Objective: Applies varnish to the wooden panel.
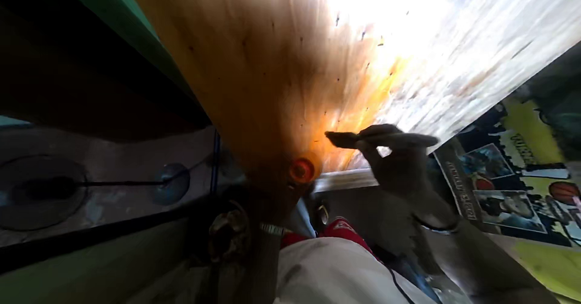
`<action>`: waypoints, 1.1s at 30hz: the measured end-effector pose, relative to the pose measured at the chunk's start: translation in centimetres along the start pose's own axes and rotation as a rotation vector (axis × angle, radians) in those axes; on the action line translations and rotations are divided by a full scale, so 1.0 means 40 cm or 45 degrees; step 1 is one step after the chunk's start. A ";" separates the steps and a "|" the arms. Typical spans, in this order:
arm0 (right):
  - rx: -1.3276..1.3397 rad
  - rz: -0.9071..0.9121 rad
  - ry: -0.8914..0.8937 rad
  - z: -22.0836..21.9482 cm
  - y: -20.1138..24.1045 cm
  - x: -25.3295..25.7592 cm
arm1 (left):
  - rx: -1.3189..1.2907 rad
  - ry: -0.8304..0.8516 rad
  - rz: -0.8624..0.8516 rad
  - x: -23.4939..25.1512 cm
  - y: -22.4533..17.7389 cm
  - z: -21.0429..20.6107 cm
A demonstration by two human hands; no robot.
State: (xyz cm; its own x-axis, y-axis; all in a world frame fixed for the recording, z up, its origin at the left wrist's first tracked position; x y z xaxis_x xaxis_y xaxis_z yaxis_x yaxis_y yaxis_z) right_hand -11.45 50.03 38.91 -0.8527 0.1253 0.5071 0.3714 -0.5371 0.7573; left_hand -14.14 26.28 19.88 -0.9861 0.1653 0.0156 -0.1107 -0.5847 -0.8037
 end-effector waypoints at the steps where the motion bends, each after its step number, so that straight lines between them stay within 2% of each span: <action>1: -0.043 0.014 -0.017 0.039 0.013 0.015 | -0.061 0.009 -0.015 0.017 -0.056 -0.009; 4: -0.117 0.086 -0.012 0.124 0.051 0.037 | -0.266 0.170 -0.078 0.054 -0.163 -0.060; 7: -0.191 0.128 0.007 0.165 0.089 0.048 | -0.303 0.303 -0.172 0.097 -0.204 -0.123; 10: -0.290 0.094 0.009 0.163 0.121 0.047 | -0.377 0.448 -0.313 0.132 -0.245 -0.148; 13: -0.455 -0.010 0.059 0.114 0.130 0.024 | -0.414 0.473 -0.501 0.148 -0.276 -0.136; 17: -0.524 -0.201 0.112 0.033 0.106 0.000 | -0.407 0.575 -0.580 0.148 -0.257 -0.123; 23: -0.658 -0.480 0.288 -0.119 -0.010 -0.071 | -0.165 0.753 -0.412 0.118 -0.161 -0.095; 27: -0.701 -0.433 0.310 -0.182 -0.042 -0.057 | -0.178 0.634 -0.461 0.152 -0.125 -0.059; 30: -0.536 -0.404 0.075 -0.185 -0.029 -0.031 | -0.168 0.589 -0.410 0.193 -0.099 -0.031; 33: 0.074 -0.606 -0.224 -0.202 -0.121 -0.039 | -0.112 0.571 -0.298 0.253 -0.056 -0.017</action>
State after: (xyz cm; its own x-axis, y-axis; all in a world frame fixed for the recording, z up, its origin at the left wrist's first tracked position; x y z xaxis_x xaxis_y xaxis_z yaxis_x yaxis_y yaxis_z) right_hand -14.87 45.70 31.12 -0.8597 0.4858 0.1581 -0.0191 -0.3398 0.9403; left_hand -23.81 29.79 21.44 -0.7840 0.6195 -0.0397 -0.2924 -0.4250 -0.8566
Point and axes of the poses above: each hand's wrist, its own x-axis towards the middle knuckle, its own z-axis out of the back of the hand, y = z × x, the point moved 10 cm from there along x, towards the middle knuckle, and after that the axes turned 2 degrees about -x, right-handed, at the moved point
